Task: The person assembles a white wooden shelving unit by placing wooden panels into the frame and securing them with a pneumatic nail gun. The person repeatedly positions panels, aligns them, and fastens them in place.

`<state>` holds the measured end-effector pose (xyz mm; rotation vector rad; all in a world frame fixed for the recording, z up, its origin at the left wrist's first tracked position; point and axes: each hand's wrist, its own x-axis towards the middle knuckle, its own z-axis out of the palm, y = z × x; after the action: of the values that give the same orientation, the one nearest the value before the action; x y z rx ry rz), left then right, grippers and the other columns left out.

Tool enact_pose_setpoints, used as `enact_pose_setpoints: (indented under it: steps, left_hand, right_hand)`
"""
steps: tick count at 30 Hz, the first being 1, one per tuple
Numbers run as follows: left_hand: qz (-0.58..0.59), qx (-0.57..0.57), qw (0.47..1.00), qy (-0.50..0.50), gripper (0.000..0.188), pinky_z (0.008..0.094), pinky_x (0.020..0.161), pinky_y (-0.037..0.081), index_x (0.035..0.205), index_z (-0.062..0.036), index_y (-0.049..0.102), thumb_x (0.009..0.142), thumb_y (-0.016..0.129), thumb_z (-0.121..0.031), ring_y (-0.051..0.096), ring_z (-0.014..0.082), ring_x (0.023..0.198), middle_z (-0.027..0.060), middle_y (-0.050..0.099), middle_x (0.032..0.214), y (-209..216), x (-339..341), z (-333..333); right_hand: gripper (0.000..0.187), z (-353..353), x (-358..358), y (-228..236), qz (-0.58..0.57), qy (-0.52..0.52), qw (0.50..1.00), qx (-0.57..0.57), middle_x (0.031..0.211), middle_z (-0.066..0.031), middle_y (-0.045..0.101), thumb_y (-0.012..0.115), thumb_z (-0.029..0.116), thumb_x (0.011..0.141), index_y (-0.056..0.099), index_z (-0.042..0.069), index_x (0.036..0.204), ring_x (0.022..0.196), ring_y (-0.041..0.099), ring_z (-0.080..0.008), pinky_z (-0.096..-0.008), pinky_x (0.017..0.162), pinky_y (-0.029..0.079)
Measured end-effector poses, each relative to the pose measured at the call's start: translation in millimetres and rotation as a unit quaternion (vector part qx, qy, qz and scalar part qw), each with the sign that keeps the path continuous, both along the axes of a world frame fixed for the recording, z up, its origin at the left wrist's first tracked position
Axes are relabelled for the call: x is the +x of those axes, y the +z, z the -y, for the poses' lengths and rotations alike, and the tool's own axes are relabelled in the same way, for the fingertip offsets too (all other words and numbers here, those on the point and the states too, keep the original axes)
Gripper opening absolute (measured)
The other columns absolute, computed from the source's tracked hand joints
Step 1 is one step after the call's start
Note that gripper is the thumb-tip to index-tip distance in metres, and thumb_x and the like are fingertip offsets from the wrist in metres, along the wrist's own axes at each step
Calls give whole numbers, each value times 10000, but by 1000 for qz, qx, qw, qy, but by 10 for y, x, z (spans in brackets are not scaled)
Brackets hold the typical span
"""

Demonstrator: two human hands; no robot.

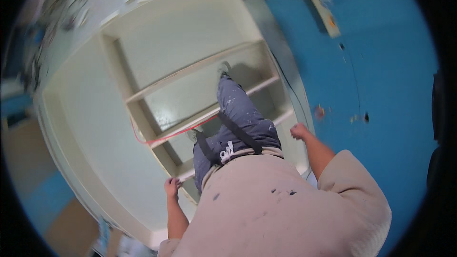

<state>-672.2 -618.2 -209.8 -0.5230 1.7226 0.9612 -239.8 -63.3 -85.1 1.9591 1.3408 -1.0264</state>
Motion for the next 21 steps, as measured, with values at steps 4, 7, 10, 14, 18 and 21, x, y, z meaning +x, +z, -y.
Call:
enact_pose_setpoints:
  steps: [4, 7, 10, 14, 18, 21]
  left_hand:
    - [30, -103, 981, -162, 238, 313, 595, 523, 1080, -21, 579, 901, 533, -171, 661, 190, 726, 110, 671, 869, -17, -1024, 388]
    - [20, -141, 978, -151, 224, 302, 527, 499, 1037, -11, 589, 880, 523, -157, 636, 176, 647, 113, 665, 820, -411, -1169, 651]
    - [-67, -78, 980, -168, 219, 275, 501, 467, 981, 6, 597, 875, 539, -177, 611, 158, 618, 96, 655, 793, -574, -1454, 129]
    - [-68, 96, 987, -109, 193, 239, 559, 471, 1017, 21, 597, 896, 547, -122, 615, 132, 680, 101, 654, 840, -496, -992, -1177]
    - [-56, 80, 968, -233, 218, 248, 581, 490, 1037, 29, 621, 893, 552, -120, 653, 152, 717, 127, 680, 856, -663, -373, -1648]
    - [-86, 99, 946, -298, 248, 322, 696, 529, 985, 40, 657, 849, 613, -161, 671, 210, 744, 147, 691, 842, -967, 104, -1545]
  right_hand:
    - [237, 1432, 506, -74, 21, 6, 995, -93, 705, -156, 681, 622, 211, 772, 708, -10, 767, 560, 646, -247, -374, 546, 533]
    - [163, 2442, 1337, -297, -62, -162, 981, -80, 778, -139, 674, 607, 177, 857, 681, 32, 870, 634, 666, -262, -410, 587, 567]
    - [160, 2502, 787, 47, -68, -74, 986, -129, 801, -126, 669, 564, 153, 884, 649, 23, 924, 671, 679, -260, -434, 597, 573]
    - [222, 1675, 481, 598, -37, -157, 984, -75, 848, -133, 687, 588, 200, 834, 641, 6, 929, 723, 686, -215, -366, 594, 552]
    - [208, 1088, 232, 530, -41, -226, 964, 138, 792, -121, 673, 572, 185, 851, 637, -5, 906, 656, 656, -175, -316, 544, 522]
    - [201, 840, -120, 270, -113, -139, 982, 63, 769, -118, 668, 564, 160, 848, 636, -17, 910, 639, 648, -165, -283, 545, 517]
